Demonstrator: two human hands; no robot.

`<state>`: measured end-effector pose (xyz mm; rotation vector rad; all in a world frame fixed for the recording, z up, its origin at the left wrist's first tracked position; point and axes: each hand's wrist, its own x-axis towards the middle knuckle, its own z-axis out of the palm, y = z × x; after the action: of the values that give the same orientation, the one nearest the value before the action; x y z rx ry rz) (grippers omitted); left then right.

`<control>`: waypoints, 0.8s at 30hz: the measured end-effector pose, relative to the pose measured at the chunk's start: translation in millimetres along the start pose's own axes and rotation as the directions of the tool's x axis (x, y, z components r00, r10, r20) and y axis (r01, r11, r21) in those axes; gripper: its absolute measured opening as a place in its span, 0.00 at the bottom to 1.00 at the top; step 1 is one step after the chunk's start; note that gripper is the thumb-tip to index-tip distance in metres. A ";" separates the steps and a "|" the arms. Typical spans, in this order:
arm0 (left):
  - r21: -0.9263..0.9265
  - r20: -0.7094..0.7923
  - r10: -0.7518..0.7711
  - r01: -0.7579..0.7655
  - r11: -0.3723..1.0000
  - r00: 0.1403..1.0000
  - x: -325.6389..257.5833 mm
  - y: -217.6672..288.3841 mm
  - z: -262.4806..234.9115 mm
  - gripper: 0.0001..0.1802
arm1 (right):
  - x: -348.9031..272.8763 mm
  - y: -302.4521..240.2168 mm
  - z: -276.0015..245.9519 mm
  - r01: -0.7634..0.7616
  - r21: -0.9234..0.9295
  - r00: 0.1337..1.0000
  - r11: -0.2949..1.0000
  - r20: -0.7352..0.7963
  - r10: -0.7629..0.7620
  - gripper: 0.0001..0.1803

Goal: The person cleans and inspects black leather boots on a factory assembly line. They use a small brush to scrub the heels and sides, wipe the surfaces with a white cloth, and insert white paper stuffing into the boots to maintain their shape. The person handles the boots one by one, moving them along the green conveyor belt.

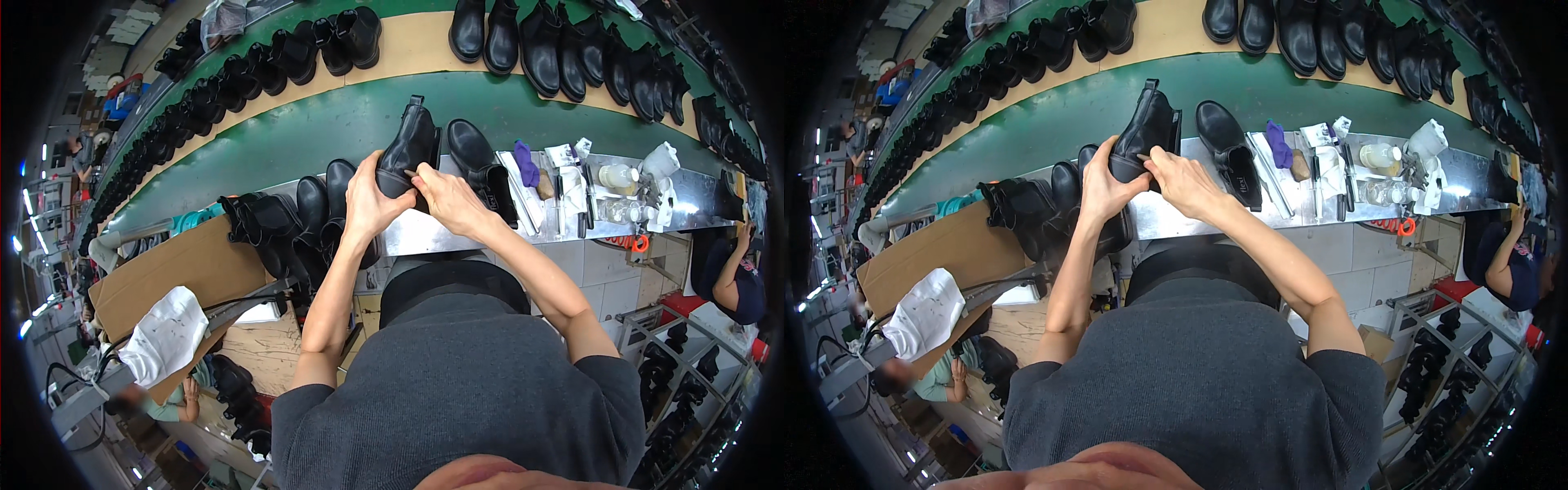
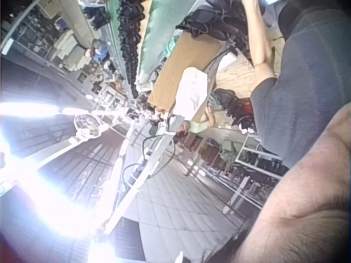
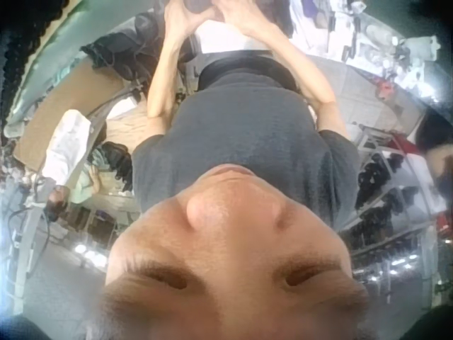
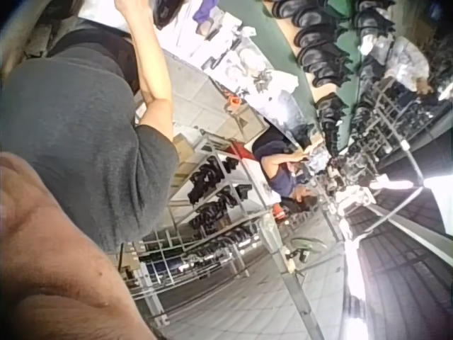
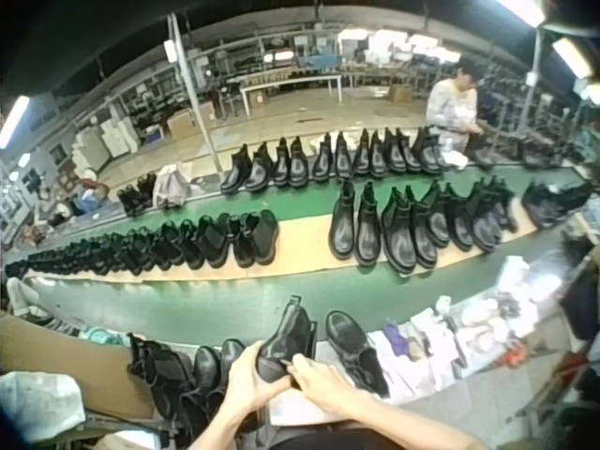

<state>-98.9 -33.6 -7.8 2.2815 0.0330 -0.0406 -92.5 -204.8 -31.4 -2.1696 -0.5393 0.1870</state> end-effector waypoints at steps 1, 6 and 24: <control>0.001 -0.003 0.005 -0.005 1.000 1.000 0.3 0.5 0.5 0.44 | -0.1 2.8 -0.7 0.022 0.023 1.000 1.000 -0.003 -0.021 0.14; 0.030 -0.032 -0.007 0.008 1.000 0.999 -7.0 8.9 3.7 0.44 | 7.4 -13.5 -13.0 -0.103 -0.024 0.986 0.994 0.127 0.106 0.16; 0.061 -0.095 0.070 -0.064 0.996 0.993 -12.3 6.7 8.9 0.44 | -4.0 -25.0 -14.8 -0.148 -0.025 0.981 0.989 0.126 0.150 0.17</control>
<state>-111.0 -44.9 -8.0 2.3398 0.0059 0.1063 -99.1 -204.0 -2.8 -2.2241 -0.4511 0.4069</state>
